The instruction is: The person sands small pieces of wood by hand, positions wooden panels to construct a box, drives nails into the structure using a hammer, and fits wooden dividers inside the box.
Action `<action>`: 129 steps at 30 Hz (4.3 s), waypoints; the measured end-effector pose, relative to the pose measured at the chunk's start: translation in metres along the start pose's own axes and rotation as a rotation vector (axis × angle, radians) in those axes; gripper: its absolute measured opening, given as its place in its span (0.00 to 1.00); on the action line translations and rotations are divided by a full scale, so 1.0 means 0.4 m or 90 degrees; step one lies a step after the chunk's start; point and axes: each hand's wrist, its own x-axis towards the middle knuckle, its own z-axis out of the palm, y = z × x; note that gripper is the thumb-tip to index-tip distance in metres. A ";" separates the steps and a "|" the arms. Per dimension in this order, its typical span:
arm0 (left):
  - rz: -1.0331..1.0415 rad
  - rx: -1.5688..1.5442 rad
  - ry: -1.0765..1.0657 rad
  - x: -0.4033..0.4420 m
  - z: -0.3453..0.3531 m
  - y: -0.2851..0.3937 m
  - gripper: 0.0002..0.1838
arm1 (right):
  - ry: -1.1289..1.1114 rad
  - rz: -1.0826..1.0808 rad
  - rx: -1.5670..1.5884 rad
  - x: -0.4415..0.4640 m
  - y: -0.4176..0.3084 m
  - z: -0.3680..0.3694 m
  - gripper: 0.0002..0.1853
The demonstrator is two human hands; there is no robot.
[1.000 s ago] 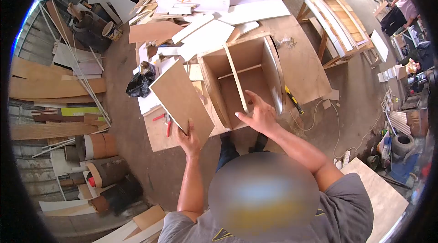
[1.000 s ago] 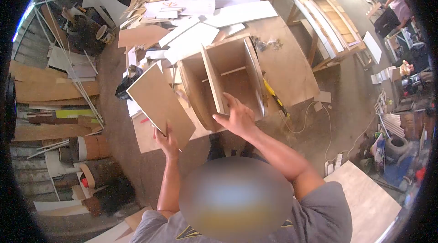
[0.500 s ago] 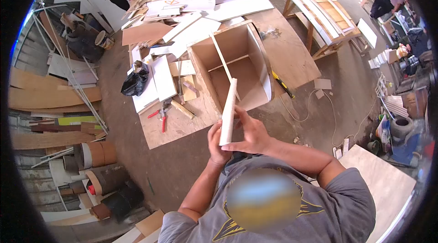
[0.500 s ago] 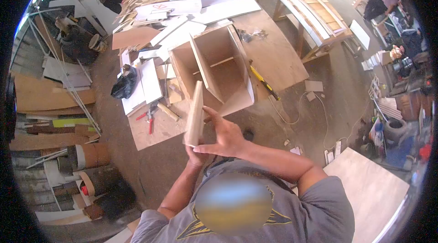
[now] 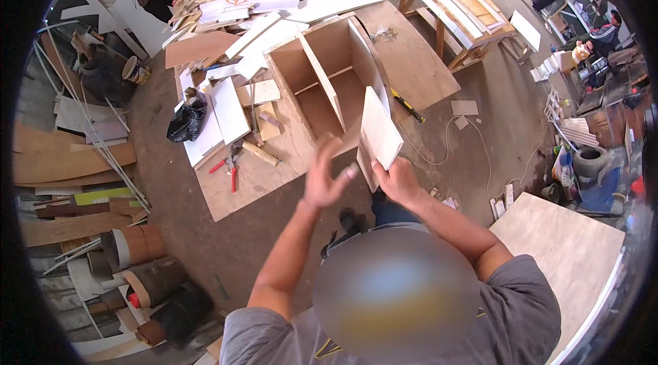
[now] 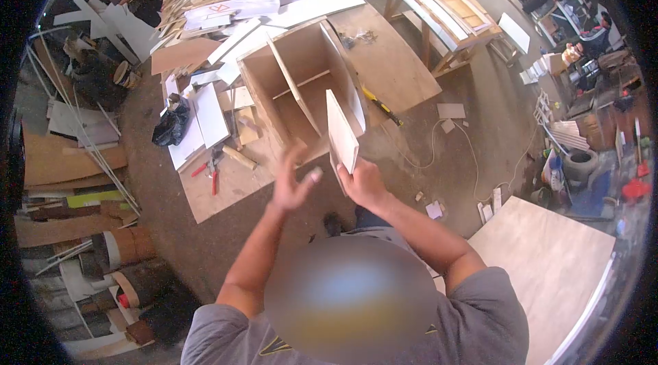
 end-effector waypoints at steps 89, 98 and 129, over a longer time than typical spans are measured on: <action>0.189 0.188 -0.078 0.480 -0.061 -0.035 0.25 | -0.058 0.004 -0.103 0.087 0.113 0.186 0.34; 0.139 0.254 0.096 0.420 -0.064 -0.020 0.20 | 0.007 -0.038 0.000 0.083 0.132 0.166 0.26; -0.225 -0.052 0.402 0.246 -0.312 0.283 0.12 | -0.097 -0.011 -0.012 0.374 0.312 0.121 0.17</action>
